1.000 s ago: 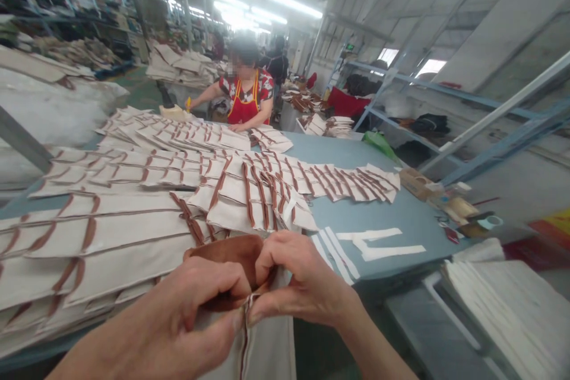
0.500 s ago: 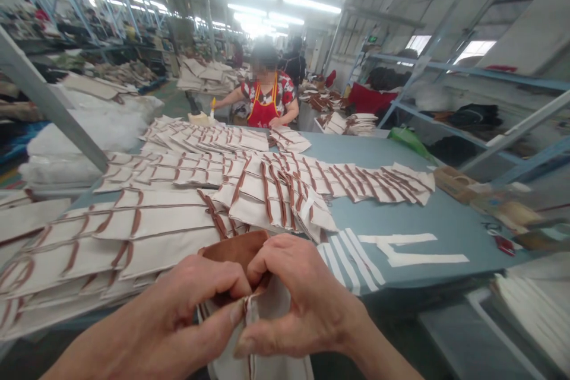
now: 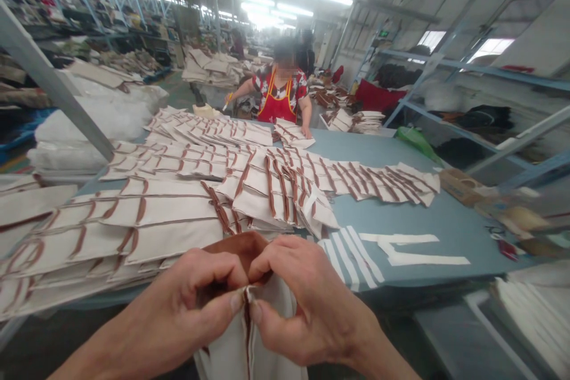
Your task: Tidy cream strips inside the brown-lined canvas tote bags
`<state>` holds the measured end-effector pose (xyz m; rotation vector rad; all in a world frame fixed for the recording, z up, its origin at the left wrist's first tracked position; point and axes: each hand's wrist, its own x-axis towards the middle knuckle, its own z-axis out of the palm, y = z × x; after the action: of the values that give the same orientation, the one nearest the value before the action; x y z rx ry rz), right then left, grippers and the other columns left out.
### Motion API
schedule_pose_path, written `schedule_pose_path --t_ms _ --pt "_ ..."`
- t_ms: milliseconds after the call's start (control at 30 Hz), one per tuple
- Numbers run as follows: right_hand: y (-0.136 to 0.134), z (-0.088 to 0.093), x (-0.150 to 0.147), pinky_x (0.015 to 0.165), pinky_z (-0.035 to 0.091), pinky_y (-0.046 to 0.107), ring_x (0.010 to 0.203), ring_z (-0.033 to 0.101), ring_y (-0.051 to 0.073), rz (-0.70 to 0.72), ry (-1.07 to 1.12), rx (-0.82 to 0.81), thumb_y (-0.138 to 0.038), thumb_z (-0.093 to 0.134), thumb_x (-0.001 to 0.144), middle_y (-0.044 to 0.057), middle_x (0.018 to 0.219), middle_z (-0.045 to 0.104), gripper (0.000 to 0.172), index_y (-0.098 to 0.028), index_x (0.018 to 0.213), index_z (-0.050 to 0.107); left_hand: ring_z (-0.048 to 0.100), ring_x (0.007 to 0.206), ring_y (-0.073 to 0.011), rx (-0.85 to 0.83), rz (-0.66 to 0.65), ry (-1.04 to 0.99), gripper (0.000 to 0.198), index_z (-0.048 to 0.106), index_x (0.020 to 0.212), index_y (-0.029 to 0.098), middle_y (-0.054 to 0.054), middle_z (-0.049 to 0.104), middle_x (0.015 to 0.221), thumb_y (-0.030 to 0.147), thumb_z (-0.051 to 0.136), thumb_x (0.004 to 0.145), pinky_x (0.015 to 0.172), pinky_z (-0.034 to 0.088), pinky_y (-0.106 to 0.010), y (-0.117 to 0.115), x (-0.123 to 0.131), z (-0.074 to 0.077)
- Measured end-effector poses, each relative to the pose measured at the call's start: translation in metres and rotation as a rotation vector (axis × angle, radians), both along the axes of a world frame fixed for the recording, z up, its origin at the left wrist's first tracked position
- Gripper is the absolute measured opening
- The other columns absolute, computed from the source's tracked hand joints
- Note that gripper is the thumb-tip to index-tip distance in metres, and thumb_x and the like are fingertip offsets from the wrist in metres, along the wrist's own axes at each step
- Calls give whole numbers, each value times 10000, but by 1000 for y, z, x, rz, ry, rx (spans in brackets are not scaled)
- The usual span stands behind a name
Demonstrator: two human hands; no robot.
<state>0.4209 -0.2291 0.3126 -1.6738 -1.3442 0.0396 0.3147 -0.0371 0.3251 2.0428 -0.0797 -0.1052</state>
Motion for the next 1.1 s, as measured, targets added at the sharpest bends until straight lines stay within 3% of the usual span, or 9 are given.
schedule_pose_path --t_ms 200,300,433,600,800,967,1100 --pt "3 -3 -4 683 416 299 706 631 180 2 -3 -49 -184 652 799 8 772 706 64 -221 837 616 445 651 -130 -101 0 169 277 550 721 208 53 480 706 419 572 899 567 361 -223 5 -4 -6" --pt "5 -5 -4 688 416 300 708 643 181 10 -6 -69 -174 644 804 12 777 714 58 -219 836 627 388 610 -120 -144 1 210 263 520 706 220 71 427 668 420 595 860 526 311 -230 7 -5 -9" --pt "7 -8 -3 694 417 297 710 648 178 23 0 -69 -169 645 807 8 774 715 62 -220 835 626 362 600 -116 -188 8 201 250 499 707 228 79 397 664 389 596 872 520 296 -233 7 -4 -13" --pt "8 -6 0 717 434 276 723 650 162 36 18 -96 -140 668 818 2 785 727 94 -217 826 615 416 670 -141 -128 40 129 214 502 706 221 53 428 704 356 549 866 591 331 -245 8 -7 -16" --pt "7 -5 1 749 460 249 739 666 144 99 97 -56 -136 691 829 -14 793 735 108 -220 823 623 382 638 -135 -183 19 131 302 507 698 220 60 401 687 422 568 914 561 294 -253 9 -9 -17" --pt "8 -8 -11 736 447 296 754 662 183 -1 61 -64 -264 727 810 2 800 716 109 -219 849 636 341 622 -132 -186 70 182 318 473 667 231 63 373 658 450 575 874 548 264 -260 7 -9 -18" --pt "13 -8 -21 670 401 301 678 617 177 -82 18 -53 -239 685 775 -12 716 652 112 -229 780 574 334 619 -130 -201 100 189 296 472 643 229 65 367 634 436 574 828 562 255 -263 6 -11 -23"
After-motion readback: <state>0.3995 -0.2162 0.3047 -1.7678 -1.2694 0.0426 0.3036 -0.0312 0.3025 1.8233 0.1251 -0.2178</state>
